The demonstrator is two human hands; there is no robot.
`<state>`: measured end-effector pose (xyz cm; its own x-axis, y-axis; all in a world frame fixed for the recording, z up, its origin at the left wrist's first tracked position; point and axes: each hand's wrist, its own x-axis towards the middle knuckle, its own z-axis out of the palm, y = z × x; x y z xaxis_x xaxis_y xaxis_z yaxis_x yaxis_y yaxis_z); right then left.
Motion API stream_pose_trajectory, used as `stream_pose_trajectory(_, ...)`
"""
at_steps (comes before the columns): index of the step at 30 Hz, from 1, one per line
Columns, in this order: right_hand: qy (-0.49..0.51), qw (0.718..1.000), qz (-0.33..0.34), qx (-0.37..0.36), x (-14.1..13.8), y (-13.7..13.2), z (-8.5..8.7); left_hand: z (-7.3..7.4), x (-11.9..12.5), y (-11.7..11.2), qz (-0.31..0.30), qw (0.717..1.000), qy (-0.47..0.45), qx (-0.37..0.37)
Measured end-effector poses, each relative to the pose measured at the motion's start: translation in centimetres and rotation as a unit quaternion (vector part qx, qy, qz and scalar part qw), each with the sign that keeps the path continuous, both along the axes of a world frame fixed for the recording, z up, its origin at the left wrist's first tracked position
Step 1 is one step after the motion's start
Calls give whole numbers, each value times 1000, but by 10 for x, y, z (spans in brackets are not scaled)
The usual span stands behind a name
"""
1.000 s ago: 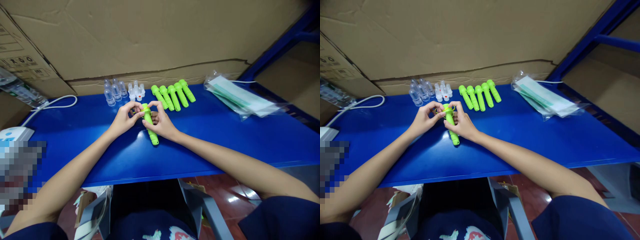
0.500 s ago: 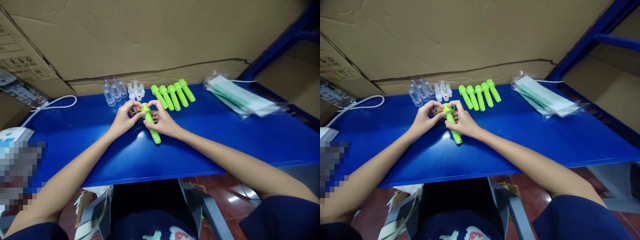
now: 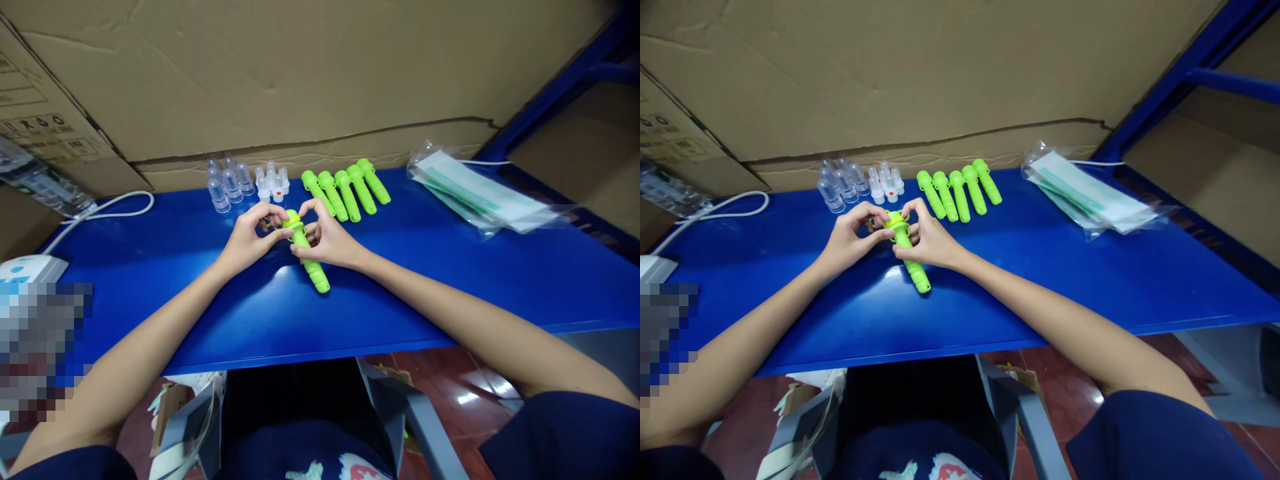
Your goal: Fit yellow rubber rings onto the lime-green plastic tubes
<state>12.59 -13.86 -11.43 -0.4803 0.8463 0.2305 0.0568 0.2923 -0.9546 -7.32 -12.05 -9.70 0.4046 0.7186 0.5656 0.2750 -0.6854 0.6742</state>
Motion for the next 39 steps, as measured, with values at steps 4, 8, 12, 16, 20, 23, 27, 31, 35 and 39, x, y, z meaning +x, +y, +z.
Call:
stream_pose_trajectory(4,-5,1000,-15,26,-1,-1,-1,1,1,-1,5,1000,4,5)
stream_pose_trajectory(8,-9,997,-44,59,-2,-2,1,1,2,-3,25,1000,3,8)
stream_pose_trajectory(12,-30,994,-58,88,-2,-4,3,2,2,-6,33,999,13,16)
stream_pose_trajectory(16,-33,993,-69,91,-3,-4,1,2,3,-8,39,999,18,26)
stream_pose_trajectory(20,-29,993,-75,90,-4,-4,-1,1,4,-8,38,999,15,33)
stream_pose_trajectory(23,-35,992,-79,92,-4,-5,0,2,3,-8,30,999,20,31)
stream_pose_trajectory(27,-48,991,-77,97,-3,-7,3,0,1,-5,16,999,33,19)
stream_pose_trajectory(31,-51,992,-68,94,-3,-8,5,-2,0,-3,10,999,41,23)
stream_pose_trajectory(35,-52,991,-67,107,-3,-7,4,-1,0,-4,9,998,53,36)
stream_pose_trajectory(39,-64,987,-74,127,-3,-6,2,0,1,-4,-1,997,61,56)
